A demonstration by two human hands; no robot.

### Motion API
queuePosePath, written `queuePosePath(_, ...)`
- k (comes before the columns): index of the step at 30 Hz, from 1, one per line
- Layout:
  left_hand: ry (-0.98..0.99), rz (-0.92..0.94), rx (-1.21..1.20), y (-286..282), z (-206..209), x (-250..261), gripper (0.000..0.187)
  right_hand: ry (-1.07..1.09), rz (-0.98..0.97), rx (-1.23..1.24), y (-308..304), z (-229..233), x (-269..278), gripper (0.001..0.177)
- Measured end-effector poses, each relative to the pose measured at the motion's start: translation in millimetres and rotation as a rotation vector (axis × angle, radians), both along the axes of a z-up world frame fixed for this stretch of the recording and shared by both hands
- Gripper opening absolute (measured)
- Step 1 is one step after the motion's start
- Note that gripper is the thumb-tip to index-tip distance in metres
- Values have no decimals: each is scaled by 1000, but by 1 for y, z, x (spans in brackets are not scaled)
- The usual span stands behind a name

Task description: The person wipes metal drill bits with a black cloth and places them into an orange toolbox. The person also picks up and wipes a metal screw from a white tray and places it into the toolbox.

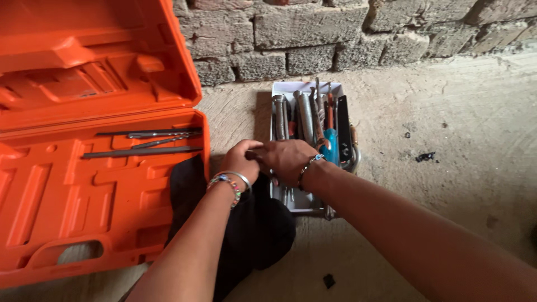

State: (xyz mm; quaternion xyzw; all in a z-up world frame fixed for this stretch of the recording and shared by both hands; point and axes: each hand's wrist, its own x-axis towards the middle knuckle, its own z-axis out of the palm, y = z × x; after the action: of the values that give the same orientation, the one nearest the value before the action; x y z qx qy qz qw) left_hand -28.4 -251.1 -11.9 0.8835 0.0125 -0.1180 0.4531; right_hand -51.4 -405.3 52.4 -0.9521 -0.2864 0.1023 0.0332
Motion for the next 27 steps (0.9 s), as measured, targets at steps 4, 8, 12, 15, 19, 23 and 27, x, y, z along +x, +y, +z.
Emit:
queuePosePath(4,173,34,-119,-4,-22,13,35,-13,35,-144,-2,-4,8,41)
queuePosePath(8,114,100,-511,-16,-41,27,43,-45,-27,100,-5,-4,9,50)
queuePosePath(12,252,136,-522,-19,-34,42,55,43,-359,278,0,-6,13,57)
queuePosePath(15,80,-68,11,-24,-16,43,36,35,-527,456,1,-8,16,71)
queuePosePath(19,76,-185,296,-27,16,42,33,6,-436,538,-7,-7,18,103)
queuePosePath(23,276,-183,329,-29,39,44,49,-126,-250,454,-8,-8,7,120)
queuePosePath(27,124,-317,426,-33,43,54,46,-11,-381,393,-4,-4,8,117)
